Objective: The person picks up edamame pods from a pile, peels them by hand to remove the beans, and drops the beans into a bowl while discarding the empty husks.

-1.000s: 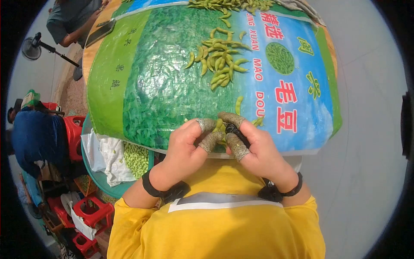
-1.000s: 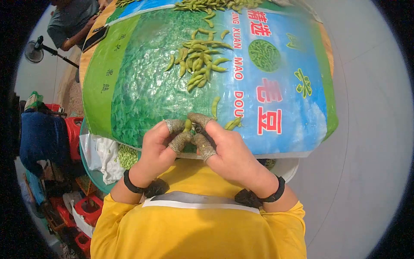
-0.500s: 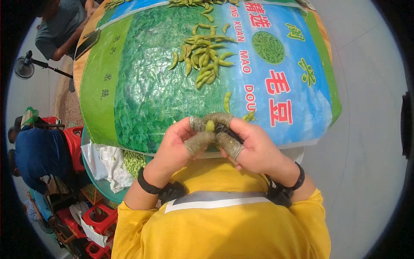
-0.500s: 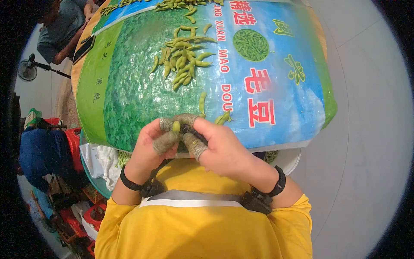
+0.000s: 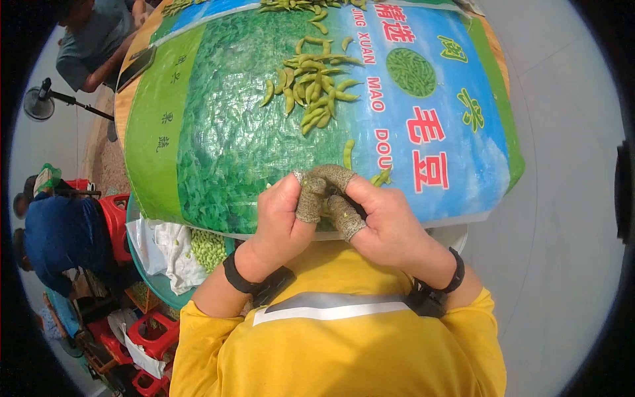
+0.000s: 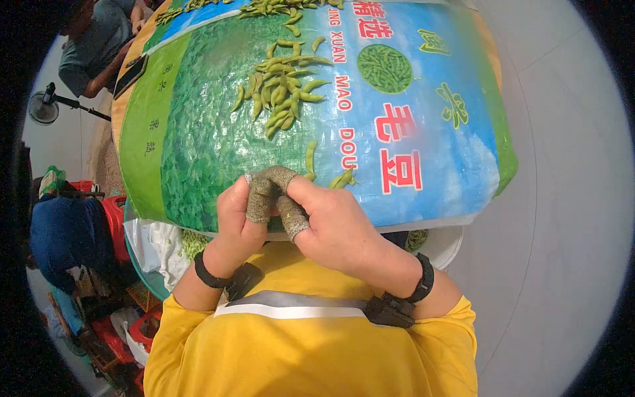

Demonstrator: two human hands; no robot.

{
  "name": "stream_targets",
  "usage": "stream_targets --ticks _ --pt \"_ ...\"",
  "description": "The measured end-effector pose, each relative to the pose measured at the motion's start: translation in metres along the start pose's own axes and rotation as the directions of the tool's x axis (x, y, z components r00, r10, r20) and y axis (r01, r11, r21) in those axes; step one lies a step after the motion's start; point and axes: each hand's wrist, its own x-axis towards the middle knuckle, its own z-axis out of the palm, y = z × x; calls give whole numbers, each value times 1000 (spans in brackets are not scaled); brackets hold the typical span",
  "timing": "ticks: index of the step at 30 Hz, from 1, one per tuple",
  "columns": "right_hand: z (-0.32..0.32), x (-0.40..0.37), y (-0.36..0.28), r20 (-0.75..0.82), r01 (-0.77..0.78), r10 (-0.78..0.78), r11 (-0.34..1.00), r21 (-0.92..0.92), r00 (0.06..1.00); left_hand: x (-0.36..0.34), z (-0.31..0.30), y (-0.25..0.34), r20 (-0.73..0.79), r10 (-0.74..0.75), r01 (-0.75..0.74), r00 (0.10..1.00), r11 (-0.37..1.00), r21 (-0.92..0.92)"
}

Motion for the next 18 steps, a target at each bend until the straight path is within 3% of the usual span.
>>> stream_targets --ticks 3,5,6,7,8,9,11,12,13,14,16,18 --pt "5 1 12 -127 94 -97 995 -34 987 0 5 0 7 -4 4 1000 997 -82" --pt "3 1 10 -142 84 -89 996 -41 986 -1 8 7 46 -175 181 984 945 -273" --pt "3 1 10 -156 79 -85 996 -48 984 1 5 12 45 -176 181 983 944 -274" --pt "2 1 11 -155 78 -85 996 -48 984 5 1 18 170 -323 365 931 809 -460" --pt "2 1 13 -140 16 -3 996 92 990 8 -1 21 319 -427 530 846 605 -594" --pt "1 0 14 -113 -49 76 972 229 991 8 -3 19 317 -429 529 846 604 -596" --pt "0 -1 14 -142 -91 134 957 274 981 8 -10 14 503 -420 648 756 370 -665" --pt "-1 -1 14 -171 -131 193 938 321 966 7 -9 15 500 -420 646 757 369 -668" --pt "-1 2 13 -147 -163 256 873 459 956 7 -6 17 406 -412 579 815 568 -585" --pt "-4 4 12 -147 -164 257 874 458 955 7 -5 18 318 -379 491 869 737 -463" --pt "-9 9 10 19 -340 372 826 450 928 8 -5 20 309 -340 454 888 750 -480" --pt "-11 15 16 41 -336 366 797 502 930 7 -5 18 292 -299 412 908 762 -499"
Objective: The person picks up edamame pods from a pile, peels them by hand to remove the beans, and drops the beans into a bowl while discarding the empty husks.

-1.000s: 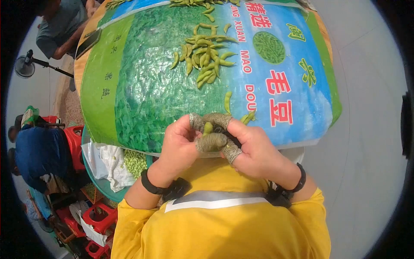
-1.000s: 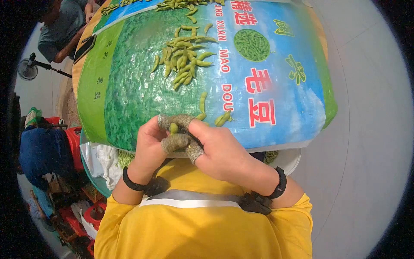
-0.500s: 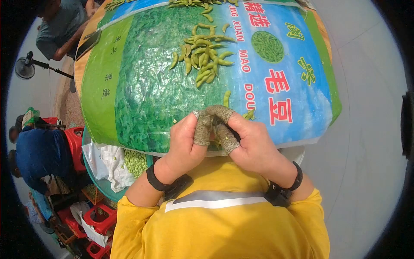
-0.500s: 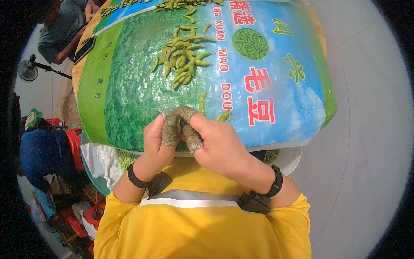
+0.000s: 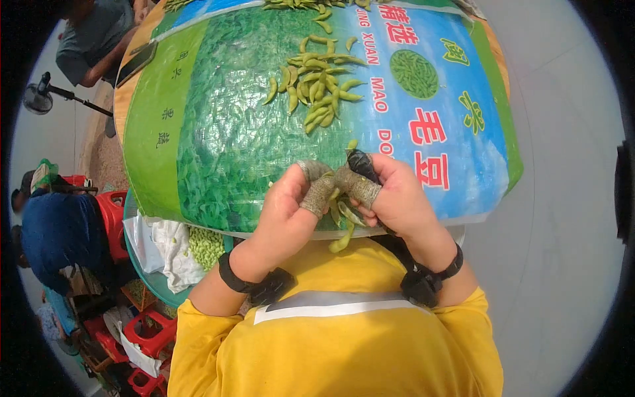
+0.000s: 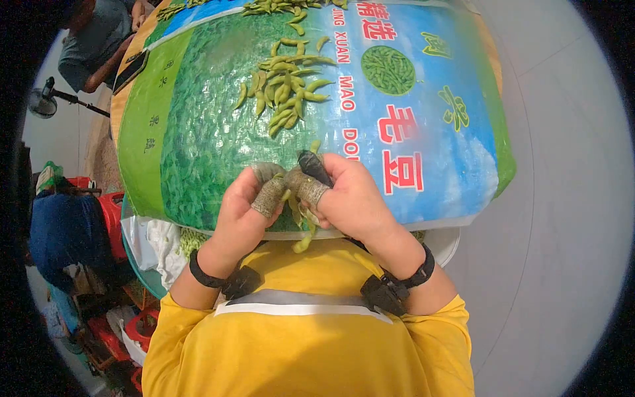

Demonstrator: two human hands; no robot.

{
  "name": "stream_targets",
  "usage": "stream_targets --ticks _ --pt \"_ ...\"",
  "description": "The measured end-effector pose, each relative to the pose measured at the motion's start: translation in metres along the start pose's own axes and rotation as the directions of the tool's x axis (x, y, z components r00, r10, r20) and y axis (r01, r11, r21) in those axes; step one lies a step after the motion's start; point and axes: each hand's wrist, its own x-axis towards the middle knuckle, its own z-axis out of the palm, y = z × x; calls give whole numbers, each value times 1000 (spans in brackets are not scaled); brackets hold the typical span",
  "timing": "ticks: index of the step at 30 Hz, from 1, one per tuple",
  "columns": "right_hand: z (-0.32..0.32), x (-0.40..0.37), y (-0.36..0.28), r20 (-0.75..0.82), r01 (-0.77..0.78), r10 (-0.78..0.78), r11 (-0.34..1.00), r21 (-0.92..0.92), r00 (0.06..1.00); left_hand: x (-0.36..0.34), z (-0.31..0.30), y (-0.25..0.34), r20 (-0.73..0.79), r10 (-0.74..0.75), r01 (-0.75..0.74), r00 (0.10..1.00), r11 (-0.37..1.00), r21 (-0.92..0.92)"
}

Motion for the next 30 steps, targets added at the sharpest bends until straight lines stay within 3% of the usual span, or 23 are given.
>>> stream_targets --ticks 5,7,8,10,12,13,16,19,20,21,22,23,24,25,26,27,28,30 --pt "4 5 5 17 32 -33 998 52 999 2 -7 -4 -51 66 -65 997 998 10" --pt "6 6 1 82 -110 91 960 259 992 9 -5 -2 -31 109 -108 994 994 33" --pt "5 6 0 51 -57 45 962 268 998 12 -6 -1 -2 149 -149 989 987 64" --pt "1 4 -3 -71 6 14 963 270 997 22 -5 2 -15 318 -289 948 880 377" --pt "-1 1 -4 -247 165 -125 974 152 961 28 -3 17 43 216 -205 976 820 534" --pt "0 1 -7 -348 209 -159 971 112 924 27 -1 25 95 244 -257 965 821 510" --pt "-11 0 1 -333 297 -247 948 111 910 32 4 23 158 333 -369 929 835 409" --pt "-25 -4 8 -298 316 -240 917 245 924 39 11 13 199 415 -455 888 854 251" --pt "-32 -5 11 -249 299 -216 878 374 944 40 15 11 215 436 -474 874 862 179" --pt "-37 -6 15 -199 271 -195 825 497 960 39 20 13 279 301 -286 912 954 -96" --pt "-42 -7 18 -199 270 -195 827 493 960 39 21 15 278 303 -287 912 953 -99" --pt "-47 -8 20 -115 228 -202 727 648 973 39 23 17 366 163 -46 916 950 -309" --pt "-52 -9 25 -36 169 -225 604 779 974 38 25 21 480 47 212 876 857 -471" --pt "-57 -10 32 -31 174 -248 580 795 968 36 25 19 487 51 214 872 855 -473" --pt "-59 -9 39 -44 187 -251 583 791 967 32 25 15 515 -14 340 857 766 -545" --pt "-57 -7 41 110 83 -308 551 831 945 30 25 12 555 -70 457 829 657 -600" --pt "-50 -6 37 254 -24 -370 526 850 894 29 21 9 576 -59 465 815 658 -592" --pt "-33 -9 23 202 -81 -174 532 843 964 27 11 4 572 -96 440 814 745 -501"
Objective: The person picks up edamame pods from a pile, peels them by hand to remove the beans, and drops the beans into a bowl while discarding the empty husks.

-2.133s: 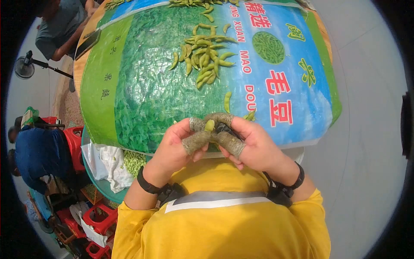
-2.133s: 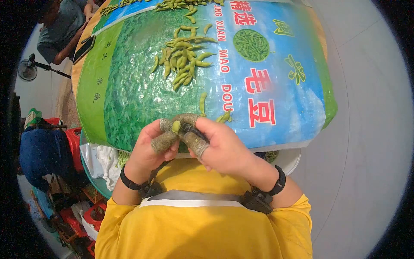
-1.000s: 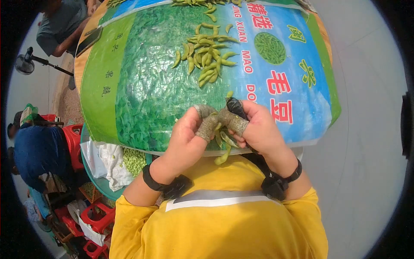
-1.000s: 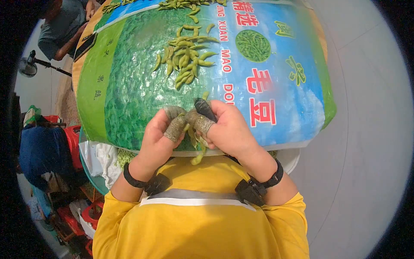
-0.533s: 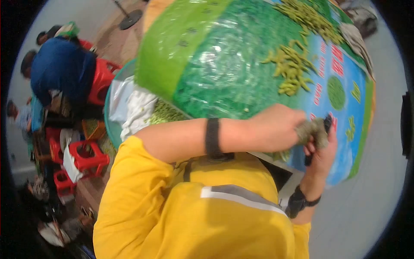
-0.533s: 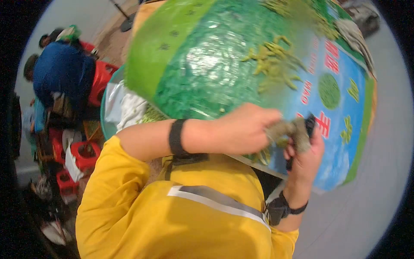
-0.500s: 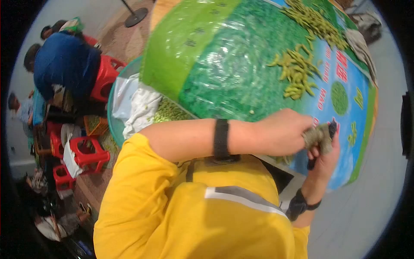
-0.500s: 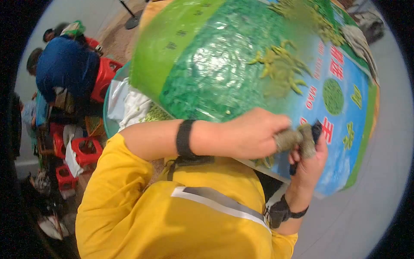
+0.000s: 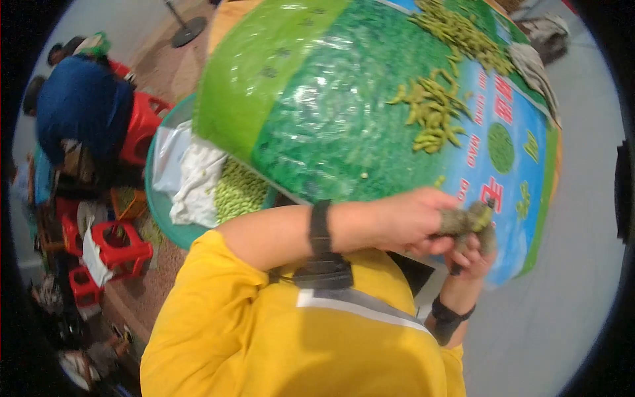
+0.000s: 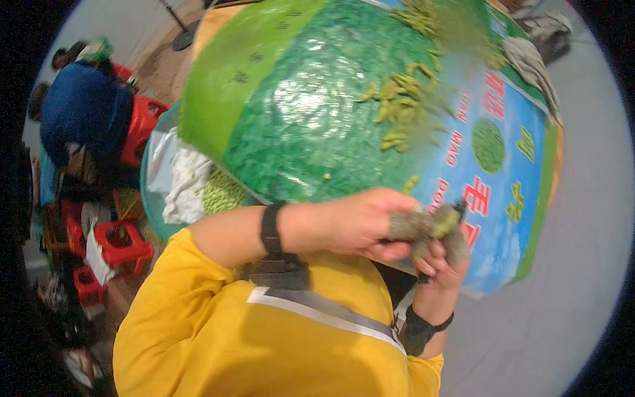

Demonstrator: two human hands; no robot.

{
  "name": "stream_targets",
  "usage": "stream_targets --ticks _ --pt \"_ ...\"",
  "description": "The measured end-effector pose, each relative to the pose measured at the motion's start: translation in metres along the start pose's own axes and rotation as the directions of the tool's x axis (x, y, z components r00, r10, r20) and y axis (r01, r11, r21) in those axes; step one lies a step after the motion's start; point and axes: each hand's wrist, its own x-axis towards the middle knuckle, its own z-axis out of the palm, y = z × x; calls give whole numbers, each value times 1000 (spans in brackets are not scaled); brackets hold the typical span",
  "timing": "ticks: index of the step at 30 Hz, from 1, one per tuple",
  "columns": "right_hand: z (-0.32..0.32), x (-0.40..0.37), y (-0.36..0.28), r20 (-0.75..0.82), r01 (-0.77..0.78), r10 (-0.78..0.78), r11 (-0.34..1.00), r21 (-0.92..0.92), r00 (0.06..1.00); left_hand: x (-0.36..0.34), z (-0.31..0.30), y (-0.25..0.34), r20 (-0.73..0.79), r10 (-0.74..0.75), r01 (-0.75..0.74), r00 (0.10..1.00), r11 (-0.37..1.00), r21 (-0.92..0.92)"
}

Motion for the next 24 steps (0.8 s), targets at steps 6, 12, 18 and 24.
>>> stream_targets --ticks 6,12,18,24 --pt "46 4 19 -205 -23 -205 652 -758 957 -21 -8 18 223 528 -277 820 25 961" --pt "33 6 18 -207 -76 -29 874 -481 978 -22 -5 4 60 537 -270 841 323 907" --pt "28 1 20 -161 -3 -212 598 -801 964 -19 2 8 -311 200 -31 929 881 473" --pt "31 -4 13 -78 63 -317 413 -909 945 -19 3 11 -478 176 -92 861 977 195"
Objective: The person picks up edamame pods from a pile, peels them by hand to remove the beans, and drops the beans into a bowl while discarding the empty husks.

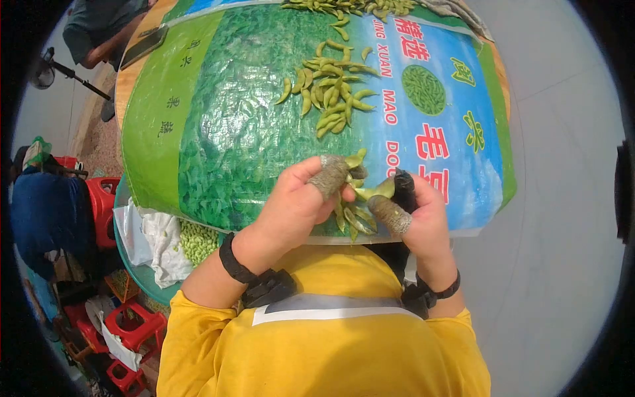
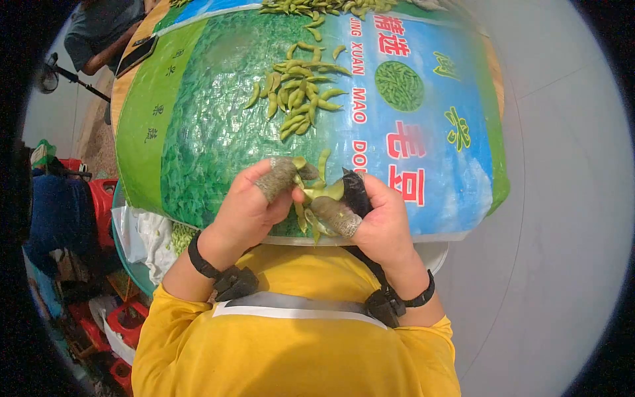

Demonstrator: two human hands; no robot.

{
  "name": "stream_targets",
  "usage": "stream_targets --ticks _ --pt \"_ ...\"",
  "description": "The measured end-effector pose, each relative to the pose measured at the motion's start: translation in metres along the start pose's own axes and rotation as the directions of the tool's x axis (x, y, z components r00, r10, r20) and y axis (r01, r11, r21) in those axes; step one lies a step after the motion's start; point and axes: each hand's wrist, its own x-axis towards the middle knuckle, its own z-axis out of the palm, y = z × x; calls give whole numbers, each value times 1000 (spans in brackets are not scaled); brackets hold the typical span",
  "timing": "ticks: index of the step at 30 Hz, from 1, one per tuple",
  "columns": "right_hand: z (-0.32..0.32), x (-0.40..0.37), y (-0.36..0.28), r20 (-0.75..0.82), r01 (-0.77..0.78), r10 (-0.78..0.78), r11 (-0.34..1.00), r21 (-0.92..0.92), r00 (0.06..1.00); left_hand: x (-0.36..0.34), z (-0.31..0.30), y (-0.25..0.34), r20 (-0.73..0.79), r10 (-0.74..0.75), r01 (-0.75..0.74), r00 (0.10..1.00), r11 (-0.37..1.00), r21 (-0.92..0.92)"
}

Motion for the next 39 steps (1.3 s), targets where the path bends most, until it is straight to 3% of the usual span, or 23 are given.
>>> stream_targets --ticks 2,6,8,12,13,15,16,18,20,21,22,23,25,26,28,29,30,32,33,34,35,37,39 --pt "4 1 0 -46 68 -81 971 -227 996 1 -4 -8 7 66 -65 998 996 -67" --pt "18 6 5 -91 59 -68 994 -88 994 -2 2 -12 -52 44 -38 998 994 106" --pt "19 6 7 -58 66 -69 996 -63 996 -1 6 -18 -95 227 -213 969 967 137" --pt "18 5 13 -54 165 -180 964 -207 982 1 6 -25 -138 308 -283 941 943 172" --pt "16 4 10 -52 171 -186 962 -211 981 0 6 -27 -97 498 -408 862 794 450" --pt "11 0 3 -1 182 -202 885 -428 979 -3 7 -21 182 715 -513 674 276 813" --pt "11 0 5 3 186 -205 883 -431 979 -2 6 -23 181 719 -514 671 275 812" --pt "12 1 9 21 165 -164 979 -116 986 0 3 -26 259 639 -553 724 314 771" --pt "16 0 3 16 128 -128 992 -4 992 0 5 -26 236 642 -553 730 352 755" --pt "17 0 1 12 83 -85 990 111 996 -1 5 -28 132 554 -502 822 595 628" --pt "16 1 -1 13 83 -85 991 108 996 -1 6 -28 56 431 -407 901 793 454" --pt "13 3 -2 58 -1 -7 991 131 998 -1 8 -26 55 432 -408 900 793 452" --pt "9 6 -4 107 -89 73 985 147 992 -4 12 -18 -72 271 -242 960 930 278" --pt "8 6 -6 146 -67 60 997 46 987 -3 7 -15 -73 271 -242 960 930 275" --pt "-1 9 -15 189 -39 50 997 -60 981 0 -7 -8 -123 165 -167 978 986 -5" --pt "-10 11 -26 358 104 52 910 -402 932 -1 -7 -2 -147 142 -157 979 983 -92" --pt "-14 14 -32 503 288 119 697 -657 856 0 -13 -2 -149 142 -157 979 983 -97" --pt "-9 26 -30 420 229 68 755 -615 905 3 -24 -4 11 68 -59 998 927 -369" --pt "-6 37 -30 251 186 -17 721 -668 968 4 -24 -5 16 28 -19 999 909 -417" --pt "-1 49 -29 75 131 -110 691 -711 991 4 -23 -6 17 28 -18 999 908 -418" --pt "5 63 -26 74 130 -110 690 -712 991 4 -23 -8 2 20 -18 1000 924 -383" --pt "14 92 -15 -118 147 -341 659 -737 933 4 -20 -9 -10 17 -20 1000 938 -347" --pt "14 114 -2 -130 125 -350 619 -776 928 0 -14 -5 -36 31 -38 999 974 -225"
